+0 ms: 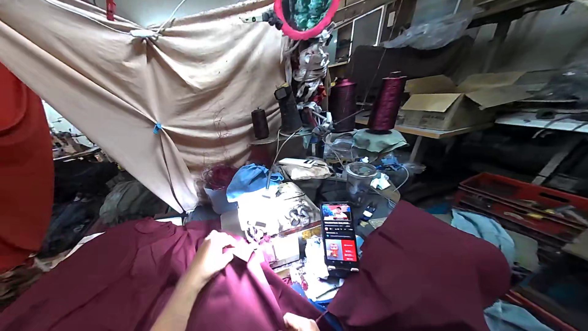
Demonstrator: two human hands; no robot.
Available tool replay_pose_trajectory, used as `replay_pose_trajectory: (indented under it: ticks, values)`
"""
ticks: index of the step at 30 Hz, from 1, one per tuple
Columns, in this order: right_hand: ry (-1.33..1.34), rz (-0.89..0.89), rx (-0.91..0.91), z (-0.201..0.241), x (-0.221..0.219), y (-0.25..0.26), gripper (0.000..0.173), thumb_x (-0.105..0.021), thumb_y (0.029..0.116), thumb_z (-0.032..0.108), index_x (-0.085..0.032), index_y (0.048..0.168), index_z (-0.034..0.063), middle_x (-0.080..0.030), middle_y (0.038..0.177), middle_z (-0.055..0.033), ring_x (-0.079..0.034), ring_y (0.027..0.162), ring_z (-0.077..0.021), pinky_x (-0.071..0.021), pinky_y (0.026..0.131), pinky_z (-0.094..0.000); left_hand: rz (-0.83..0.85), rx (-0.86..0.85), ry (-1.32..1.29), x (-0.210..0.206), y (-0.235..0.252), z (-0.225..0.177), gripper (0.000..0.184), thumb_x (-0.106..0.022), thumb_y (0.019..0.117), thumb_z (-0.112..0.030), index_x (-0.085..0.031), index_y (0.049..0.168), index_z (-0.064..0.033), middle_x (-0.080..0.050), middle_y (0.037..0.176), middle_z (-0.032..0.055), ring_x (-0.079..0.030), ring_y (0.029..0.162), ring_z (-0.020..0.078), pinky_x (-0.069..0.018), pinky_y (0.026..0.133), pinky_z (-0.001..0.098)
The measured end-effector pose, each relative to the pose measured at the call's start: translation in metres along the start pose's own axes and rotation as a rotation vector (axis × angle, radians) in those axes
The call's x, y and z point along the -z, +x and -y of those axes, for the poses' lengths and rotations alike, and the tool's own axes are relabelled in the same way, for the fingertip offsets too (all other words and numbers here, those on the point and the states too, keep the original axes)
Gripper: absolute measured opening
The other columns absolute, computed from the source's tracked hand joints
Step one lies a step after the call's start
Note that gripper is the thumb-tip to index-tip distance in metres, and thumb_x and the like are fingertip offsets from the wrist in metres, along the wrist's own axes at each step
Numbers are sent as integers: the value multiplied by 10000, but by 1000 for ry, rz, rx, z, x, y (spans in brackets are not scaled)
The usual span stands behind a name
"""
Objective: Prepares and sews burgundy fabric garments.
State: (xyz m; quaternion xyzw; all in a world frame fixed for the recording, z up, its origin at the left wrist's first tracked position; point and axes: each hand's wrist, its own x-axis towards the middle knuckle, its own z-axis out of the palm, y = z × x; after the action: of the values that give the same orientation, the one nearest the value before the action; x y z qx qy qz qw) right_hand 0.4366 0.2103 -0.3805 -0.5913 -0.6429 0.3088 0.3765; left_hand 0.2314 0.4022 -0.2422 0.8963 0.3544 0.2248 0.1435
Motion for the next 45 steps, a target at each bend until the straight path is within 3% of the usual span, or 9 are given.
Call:
replay_pose_trajectory:
  ticks: [4,9,12,16,18,22,24,30,45]
  values:
    - [-45,71,-168,-30,0,18,310,-647,958,221,-690,967,-86,-663,804,-214,-651,782,-345,-509,774,-535,-4,93,-53,-36,4,9,244,-626,955,-212,-784,1066,-62,-741,1111,144,-650,1154,313,-459,1063,494]
    - [300,-229,-34,-8,-7,58,325,-728,922,242,-713,1139,1,-743,939,-85,-705,832,-136,-585,811,-345,-147,63,-133,-38,-1,7,211,-679,952,-263,-803,1038,-116,-762,1055,75,-683,1082,225,-511,1011,433]
    - [379,-439,55,4,-12,77,209,-734,906,222,-757,960,21,-728,862,-36,-665,775,-53,-557,750,-247,-190,32,-140,-39,-2,4,201,-677,940,-263,-812,1011,-132,-766,1027,61,-699,1044,202,-537,970,418]
    - [155,-628,123,9,-12,78,147,-752,861,202,-769,844,56,-735,883,-64,-698,858,-135,-572,799,-320,-176,97,-63,-44,3,-2,241,-701,935,-291,-805,988,-80,-763,1007,95,-698,1043,245,-516,997,443]
    - [147,-587,93,7,-10,78,171,-770,828,189,-748,852,21,-724,938,-111,-692,904,-185,-568,823,-361,-129,170,-46,-46,7,-7,285,-708,936,-320,-792,975,-50,-748,1019,123,-675,1069,276,-481,1028,463]
    - [367,-443,-32,2,-1,86,223,-778,804,184,-690,950,40,-675,820,-20,-648,763,-100,-551,728,-309,-180,250,-133,-56,12,-9,235,-725,910,-312,-780,940,-85,-734,1061,77,-666,1096,198,-506,1019,407]
    - [464,-328,-63,2,4,86,253,-787,850,233,-731,1017,52,-705,864,-11,-664,807,-82,-563,780,-308,-185,241,-150,-58,11,-10,209,-715,919,-255,-778,977,-65,-739,1088,80,-675,1097,178,-516,1017,381]
    - [473,-148,-108,-3,7,69,186,-738,912,225,-745,795,80,-669,720,47,-615,705,-22,-518,710,-272,-194,196,-177,-59,-1,-18,230,-668,946,-223,-776,1027,-37,-749,1066,109,-699,1052,193,-533,993,380]
    - [632,-172,-152,4,-6,70,142,-733,921,158,-752,801,84,-677,711,54,-615,677,-9,-524,692,-248,-103,308,-253,-54,13,-10,286,-761,876,-287,-774,1048,-60,-737,1114,88,-670,1115,187,-503,1036,399]
